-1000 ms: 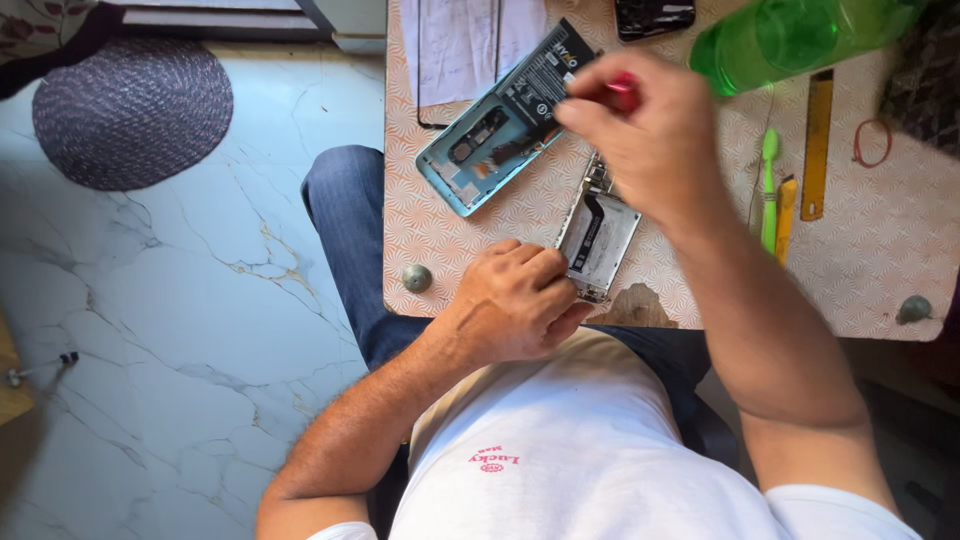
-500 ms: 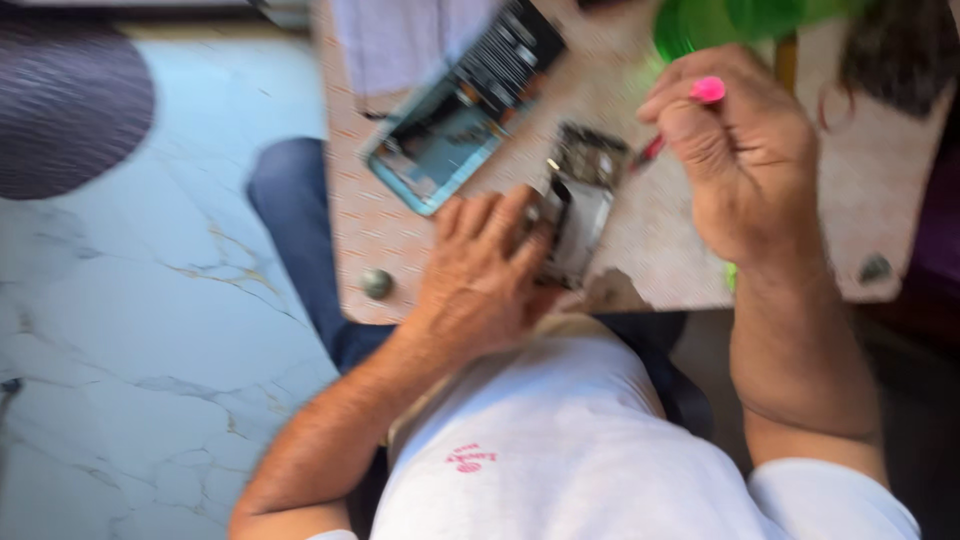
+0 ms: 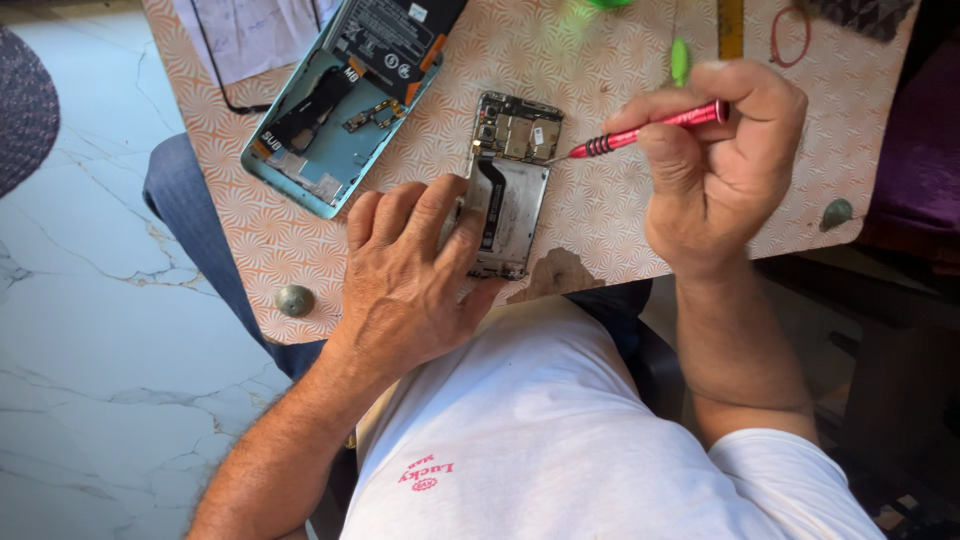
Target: The person disassembles a smartphone by using a yellow utility knife to pry components and a red screwdriver to remove screws. They detach the motherboard from the phone's frame and place it on the table.
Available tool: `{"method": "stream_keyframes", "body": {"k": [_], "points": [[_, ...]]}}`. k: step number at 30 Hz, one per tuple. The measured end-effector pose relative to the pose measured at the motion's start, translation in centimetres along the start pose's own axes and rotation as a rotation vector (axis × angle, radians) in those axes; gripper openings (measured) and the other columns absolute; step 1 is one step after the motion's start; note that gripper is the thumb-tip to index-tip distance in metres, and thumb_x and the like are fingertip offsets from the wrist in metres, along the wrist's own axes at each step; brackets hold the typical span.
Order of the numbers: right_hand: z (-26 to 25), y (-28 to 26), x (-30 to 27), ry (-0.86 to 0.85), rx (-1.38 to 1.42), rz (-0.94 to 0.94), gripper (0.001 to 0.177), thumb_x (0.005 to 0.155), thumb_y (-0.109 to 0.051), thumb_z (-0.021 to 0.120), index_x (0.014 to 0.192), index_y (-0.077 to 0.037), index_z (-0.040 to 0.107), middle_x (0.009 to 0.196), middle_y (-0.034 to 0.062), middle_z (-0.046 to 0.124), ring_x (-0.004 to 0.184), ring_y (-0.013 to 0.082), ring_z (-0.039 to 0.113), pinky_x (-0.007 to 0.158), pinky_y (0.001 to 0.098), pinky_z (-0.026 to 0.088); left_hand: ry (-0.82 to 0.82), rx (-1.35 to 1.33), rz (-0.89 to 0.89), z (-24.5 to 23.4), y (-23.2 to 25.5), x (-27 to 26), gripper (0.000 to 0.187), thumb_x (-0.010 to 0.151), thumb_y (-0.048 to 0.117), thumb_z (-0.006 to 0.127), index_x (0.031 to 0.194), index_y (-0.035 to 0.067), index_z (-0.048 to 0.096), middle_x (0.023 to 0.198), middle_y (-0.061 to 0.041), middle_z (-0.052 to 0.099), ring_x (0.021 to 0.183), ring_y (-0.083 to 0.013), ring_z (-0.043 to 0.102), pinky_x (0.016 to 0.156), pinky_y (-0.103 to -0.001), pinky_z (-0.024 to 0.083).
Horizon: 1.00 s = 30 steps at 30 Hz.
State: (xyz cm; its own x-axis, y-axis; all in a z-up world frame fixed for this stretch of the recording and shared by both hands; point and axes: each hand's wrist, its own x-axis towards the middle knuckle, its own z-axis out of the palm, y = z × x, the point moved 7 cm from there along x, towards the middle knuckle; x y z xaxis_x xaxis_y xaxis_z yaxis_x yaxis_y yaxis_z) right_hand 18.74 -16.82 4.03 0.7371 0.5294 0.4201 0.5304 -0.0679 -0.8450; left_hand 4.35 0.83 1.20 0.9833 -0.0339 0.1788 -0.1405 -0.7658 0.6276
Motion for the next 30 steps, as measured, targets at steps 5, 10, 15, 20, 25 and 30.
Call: {"method": "stream_keyframes", "body": {"k": [5, 10, 15, 20, 25, 30], "points": [[0.5, -0.6, 0.7, -0.021, -0.225, -0.160, 0.030, 0.118, -0.016, 0.057, 0.140, -0.003, 0.040, 0.101, 0.0162, 0.071, 0.084, 0.0217, 0.076, 0.071, 0.0277, 0.064, 0.028, -0.030, -0.044, -0.1, -0.1, 0.4, 0.077, 0.072, 0.043, 0.090, 0.132, 0.005, 0.060, 0.143, -0.020, 0.047, 0.125, -0.0377, 0.048, 0.105, -0.057, 0.033], [1.8, -0.8, 0.2, -0.086, -0.365, -0.210, 0.027, 0.110, -0.012, 0.056, 0.132, -0.002, 0.044, 0.095, 0.0190, 0.074, 0.081, 0.0222, 0.074, 0.061, 0.0268, 0.059, 0.039, -0.013, -0.080, 0.1, -0.1, 1.1, 0.090, 0.073, 0.046, 0.089, 0.144, 0.004, 0.053, 0.146, -0.020, 0.043, 0.128, -0.0389, 0.046, 0.107, -0.056, 0.033], [2.4, -0.7, -0.5, -0.125, -0.379, -0.267, 0.040, 0.117, -0.011, 0.065, 0.145, -0.006, 0.038, 0.108, 0.0188, 0.074, 0.090, 0.0214, 0.076, 0.074, 0.0284, 0.062, 0.067, 0.038, -0.068, 0.6, -0.4, 1.9, 0.086, 0.080, 0.042, 0.088, 0.148, 0.004, 0.051, 0.147, -0.020, 0.043, 0.127, -0.0382, 0.047, 0.107, -0.054, 0.034], [2.5, 0.4, -0.4, -0.137, -0.242, -0.238, 0.048, 0.111, -0.009, 0.064, 0.149, -0.009, 0.034, 0.106, 0.0190, 0.075, 0.090, 0.0223, 0.077, 0.073, 0.0280, 0.065, 0.045, 0.059, -0.096, 0.8, -0.6, 2.4, 0.082, 0.078, 0.039, 0.088, 0.144, 0.003, 0.054, 0.140, -0.017, 0.047, 0.123, -0.0365, 0.049, 0.104, -0.053, 0.036], [2.0, 0.6, -0.8, -0.045, -0.169, -0.182, 0.055, 0.109, 0.000, 0.061, 0.151, -0.011, 0.027, 0.114, 0.0277, 0.056, 0.090, 0.0285, 0.075, 0.079, 0.0351, 0.070, 0.042, 0.070, -0.085, 0.8, -0.6, 2.0, 0.077, 0.079, 0.039, 0.088, 0.140, 0.004, 0.057, 0.140, -0.014, 0.048, 0.124, -0.0346, 0.050, 0.105, -0.052, 0.037], [2.4, 0.4, -0.8, -0.061, -0.092, -0.157, 0.055, 0.109, 0.000, 0.061, 0.151, -0.010, 0.028, 0.110, 0.0228, 0.068, 0.090, 0.0266, 0.076, 0.079, 0.0346, 0.070, 0.052, 0.084, -0.034, 0.6, -0.4, 1.5, 0.077, 0.079, 0.037, 0.087, 0.140, 0.001, 0.058, 0.140, -0.016, 0.049, 0.124, -0.0347, 0.050, 0.108, -0.053, 0.036]]}}
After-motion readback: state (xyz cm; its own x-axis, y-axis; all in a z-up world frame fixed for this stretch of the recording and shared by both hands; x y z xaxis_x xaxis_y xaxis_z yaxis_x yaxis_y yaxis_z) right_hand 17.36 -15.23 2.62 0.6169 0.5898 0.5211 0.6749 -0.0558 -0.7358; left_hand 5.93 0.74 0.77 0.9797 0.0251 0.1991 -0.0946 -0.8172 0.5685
